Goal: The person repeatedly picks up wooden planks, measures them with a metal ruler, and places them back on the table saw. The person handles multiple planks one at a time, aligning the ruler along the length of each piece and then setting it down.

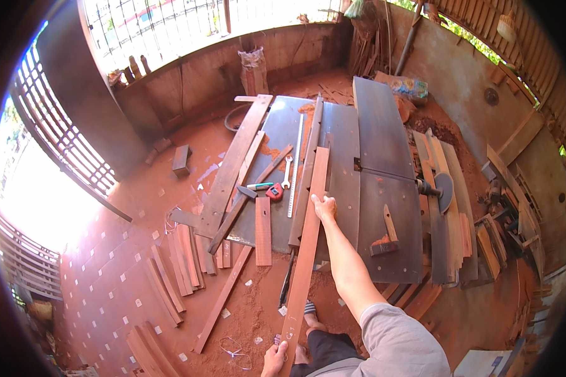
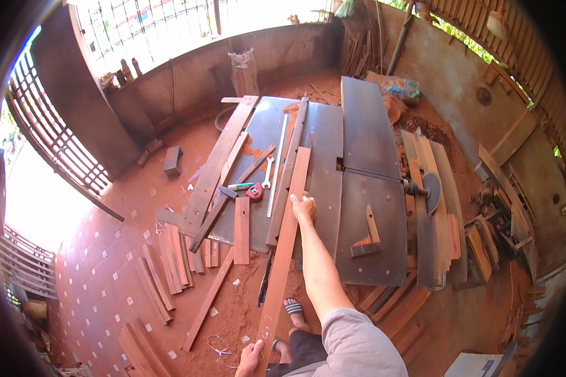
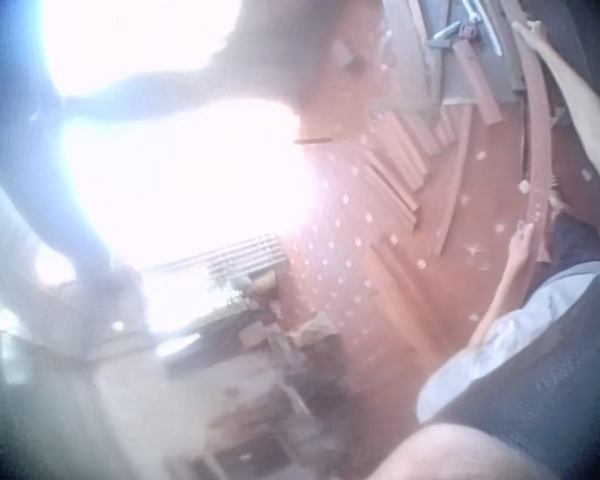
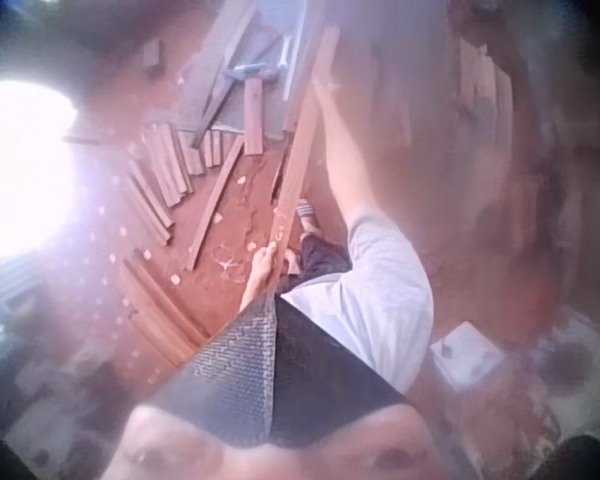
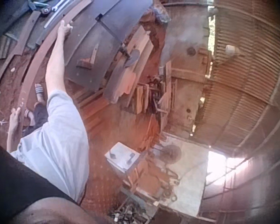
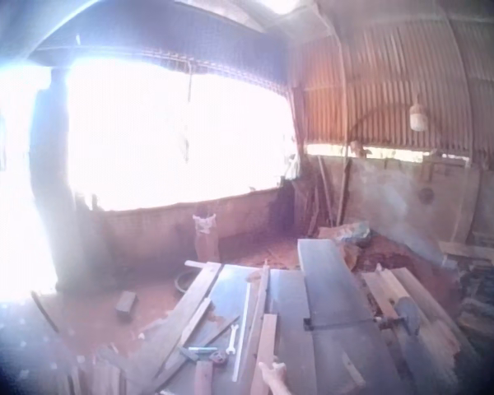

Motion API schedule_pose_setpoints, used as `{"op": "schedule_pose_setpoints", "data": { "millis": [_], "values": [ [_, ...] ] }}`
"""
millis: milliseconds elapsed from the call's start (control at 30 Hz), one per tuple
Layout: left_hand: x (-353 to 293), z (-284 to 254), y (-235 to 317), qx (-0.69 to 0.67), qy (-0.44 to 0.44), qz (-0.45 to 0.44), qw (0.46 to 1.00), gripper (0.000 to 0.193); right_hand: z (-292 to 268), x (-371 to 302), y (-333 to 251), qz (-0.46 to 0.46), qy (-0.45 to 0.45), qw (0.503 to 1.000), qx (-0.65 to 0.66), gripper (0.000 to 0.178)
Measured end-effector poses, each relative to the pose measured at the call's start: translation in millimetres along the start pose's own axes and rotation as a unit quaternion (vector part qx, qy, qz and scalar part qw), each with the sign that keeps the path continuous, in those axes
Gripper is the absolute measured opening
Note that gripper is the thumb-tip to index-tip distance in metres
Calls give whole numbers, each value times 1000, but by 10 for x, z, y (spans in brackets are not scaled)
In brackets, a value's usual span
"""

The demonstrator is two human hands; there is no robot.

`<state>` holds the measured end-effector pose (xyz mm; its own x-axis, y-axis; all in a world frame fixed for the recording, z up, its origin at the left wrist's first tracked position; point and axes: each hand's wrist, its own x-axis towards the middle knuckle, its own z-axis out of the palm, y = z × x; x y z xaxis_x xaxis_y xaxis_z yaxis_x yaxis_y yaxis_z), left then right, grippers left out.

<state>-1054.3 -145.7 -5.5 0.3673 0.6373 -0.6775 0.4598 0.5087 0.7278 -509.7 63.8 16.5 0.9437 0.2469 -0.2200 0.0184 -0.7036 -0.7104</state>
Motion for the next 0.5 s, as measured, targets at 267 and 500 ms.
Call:
{"op": "schedule_pose_setpoints", "data": {
  "millis": [267,500],
  "values": [
    [-199,-31,627,136,-47,-51,988,62,-115,-1271,680,2,19,1000,-11,74],
    [14,-14,372,150,-40,-57,986,64,-239,-1335,328,37,-12,999,-16,82]
  ]
}}
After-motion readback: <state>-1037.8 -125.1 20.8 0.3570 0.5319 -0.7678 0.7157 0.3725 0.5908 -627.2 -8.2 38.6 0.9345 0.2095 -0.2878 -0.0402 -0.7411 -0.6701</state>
